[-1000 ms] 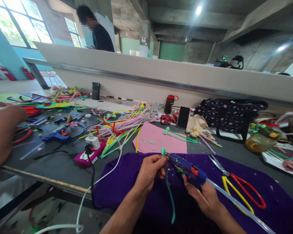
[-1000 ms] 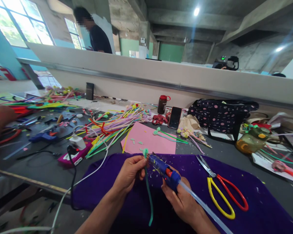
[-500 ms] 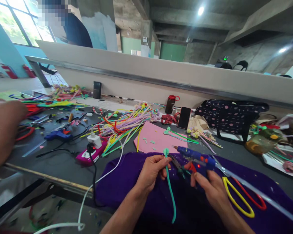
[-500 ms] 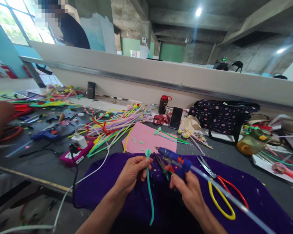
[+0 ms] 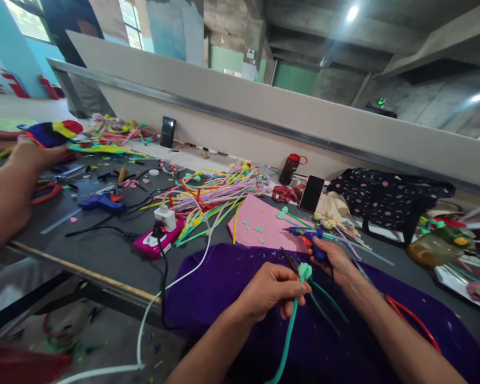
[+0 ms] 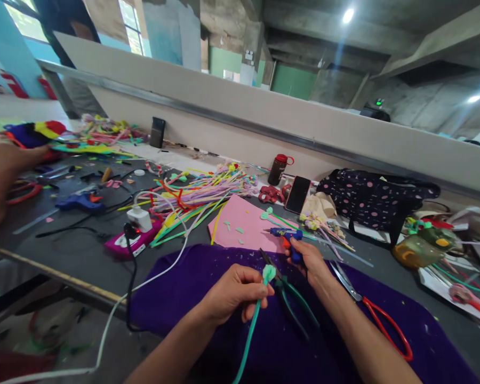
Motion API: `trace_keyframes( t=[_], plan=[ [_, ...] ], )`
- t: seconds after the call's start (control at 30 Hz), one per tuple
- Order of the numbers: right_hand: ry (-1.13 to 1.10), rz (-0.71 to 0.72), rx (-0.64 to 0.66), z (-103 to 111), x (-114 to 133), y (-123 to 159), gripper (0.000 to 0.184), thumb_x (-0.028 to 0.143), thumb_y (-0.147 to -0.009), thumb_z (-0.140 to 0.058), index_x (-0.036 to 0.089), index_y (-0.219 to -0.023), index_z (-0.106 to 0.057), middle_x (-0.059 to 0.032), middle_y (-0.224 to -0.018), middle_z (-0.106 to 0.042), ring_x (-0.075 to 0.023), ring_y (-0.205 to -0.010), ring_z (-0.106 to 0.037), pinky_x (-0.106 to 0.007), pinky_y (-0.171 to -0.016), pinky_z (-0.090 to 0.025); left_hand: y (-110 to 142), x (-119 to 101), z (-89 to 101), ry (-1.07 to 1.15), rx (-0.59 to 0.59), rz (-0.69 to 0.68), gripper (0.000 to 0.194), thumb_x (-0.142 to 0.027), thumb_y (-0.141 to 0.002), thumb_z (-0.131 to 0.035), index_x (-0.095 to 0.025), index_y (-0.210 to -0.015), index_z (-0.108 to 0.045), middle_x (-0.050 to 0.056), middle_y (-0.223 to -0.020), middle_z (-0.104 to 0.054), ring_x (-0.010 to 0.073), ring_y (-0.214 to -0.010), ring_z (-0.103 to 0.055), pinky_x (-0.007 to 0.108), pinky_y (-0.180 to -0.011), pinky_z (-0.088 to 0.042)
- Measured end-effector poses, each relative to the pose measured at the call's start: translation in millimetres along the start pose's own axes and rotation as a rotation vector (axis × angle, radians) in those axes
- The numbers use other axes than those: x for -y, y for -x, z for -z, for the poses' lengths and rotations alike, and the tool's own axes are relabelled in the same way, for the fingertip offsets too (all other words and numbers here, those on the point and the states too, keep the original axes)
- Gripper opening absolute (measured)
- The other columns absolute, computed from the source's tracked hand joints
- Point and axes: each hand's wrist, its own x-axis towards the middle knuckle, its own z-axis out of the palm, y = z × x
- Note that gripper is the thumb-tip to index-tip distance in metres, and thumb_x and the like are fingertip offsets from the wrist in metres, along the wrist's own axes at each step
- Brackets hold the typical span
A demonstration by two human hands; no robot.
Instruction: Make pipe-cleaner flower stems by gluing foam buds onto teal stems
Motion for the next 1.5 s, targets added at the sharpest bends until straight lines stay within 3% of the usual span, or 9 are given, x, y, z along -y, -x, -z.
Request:
trace_keyframes(
  t=[0.23,0.33,0.47,0.63,0.8,1.1,1.23,1.37,1.5],
  plan=[
    [0.45,0.06,-0.026,4.8,19.9,-6.2,0.024,0.038,-0.07,-0.062,0.015,-0.065,-0.062,-0.0041,-0.062,-0.063,-0.0183,-0.059,-0.062,-0.022,-0.046,-0.041,2.3,-3.4,0.3,0.027,0.014,0.0,0.03,-0.04,-0.067,-0.065,-0.01,-0.067,-0.065,-0.003,-0.044,-0.05,0.0044,-0.032,-0.04,0.017,-0.035,-0.034],
    [0.761,0.339,-0.107,-0.8,39.6,1.0,0.016,0.032,-0.076,-0.057,0.019,-0.081,-0.065,-0.0054,-0.084,-0.066,-0.0194,-0.081,-0.06,-0.024,-0.063,-0.042,2.6,-3.8,-0.2,0.027,0.011,-0.005,0.03,-0.04,-0.067,-0.064,-0.01,-0.066,-0.065,-0.003,-0.043,-0.05,0.0045,-0.032,-0.04,0.017,-0.034,-0.032],
    [1.19,0.689,0.162,-43.9,61.7,4.5,0.02,0.027,-0.084,-0.046,0.021,-0.091,-0.065,-0.0026,-0.092,-0.065,-0.0147,-0.085,-0.058,-0.022,-0.074,-0.039,2.7,-2.1,-1.2,-0.004,0.032,0.002,0.03,-0.041,-0.067,-0.063,-0.011,-0.064,-0.064,-0.003,-0.042,-0.05,0.0046,-0.033,-0.04,0.017,-0.035,-0.031],
    [1.358,0.672,0.263,-102.2,67.4,-12.6,0.021,0.028,-0.082,-0.048,0.02,-0.091,-0.065,-0.0044,-0.092,-0.066,-0.016,-0.082,-0.059,-0.023,-0.068,-0.038,2.4,-0.5,-0.2,0.009,0.006,-0.015,0.031,-0.041,-0.067,-0.063,-0.01,-0.069,-0.065,-0.003,-0.044,-0.05,0.0043,-0.033,-0.04,0.016,-0.035,-0.031],
    [1.443,0.622,0.313,-119.1,62.5,-27.4,0.016,0.024,-0.075,-0.052,0.018,-0.083,-0.066,-0.0064,-0.084,-0.067,-0.0188,-0.077,-0.061,-0.024,-0.061,-0.037,3.2,-2.7,0.4,0.036,0.024,-0.016,0.031,-0.041,-0.067,-0.064,-0.01,-0.069,-0.066,-0.003,-0.044,-0.049,0.0048,-0.034,-0.041,0.016,-0.035,-0.032],
    [1.329,0.699,0.33,-119.6,75.9,-23.7,0.014,0.018,-0.075,-0.049,0.015,-0.078,-0.062,-0.01,-0.082,-0.066,-0.0184,-0.069,-0.059,-0.024,-0.056,-0.036,2.0,-0.4,2.1,0.113,-0.054,-0.037,0.031,-0.039,-0.065,-0.065,-0.009,-0.071,-0.067,0.001,-0.051,-0.057,0.0035,-0.032,-0.04,0.017,-0.033,-0.029],
    [1.124,0.7,0.293,-86.3,87.5,-4.6,0.012,0.018,-0.079,-0.044,0.017,-0.08,-0.055,-0.0008,-0.068,-0.06,-0.012,-0.061,-0.055,-0.02,-0.054,-0.038,0.0,-1.9,4.7,0.193,-0.107,-0.033,0.029,-0.037,-0.066,-0.066,-0.009,-0.074,-0.066,0.002,-0.058,-0.062,0.0035,-0.032,-0.043,0.016,-0.031,-0.03],
    [0.414,0.444,0.357,-41.9,80.1,37.9,0.005,0.022,-0.075,-0.05,0.017,-0.074,-0.052,0.0039,-0.058,-0.051,-0.0089,-0.049,-0.048,-0.019,-0.047,-0.038,-3.2,-2.4,6.6,0.254,-0.158,-0.012,0.028,-0.036,-0.067,-0.065,-0.009,-0.075,-0.065,0.002,-0.058,-0.062,0.0028,-0.031,-0.043,0.014,-0.029,-0.028],
    [0.279,0.341,0.389,-22.0,64.1,78.6,0.003,0.02,-0.071,-0.055,0.017,-0.073,-0.056,0.0037,-0.058,-0.051,-0.0081,-0.049,-0.046,-0.019,-0.047,-0.037,-7.7,-0.3,6.9,0.27,-0.206,-0.022,0.027,-0.034,-0.069,-0.065,-0.009,-0.078,-0.064,0.001,-0.057,-0.061,0.0024,-0.031,-0.042,0.014,-0.028,-0.029]
  ],
)
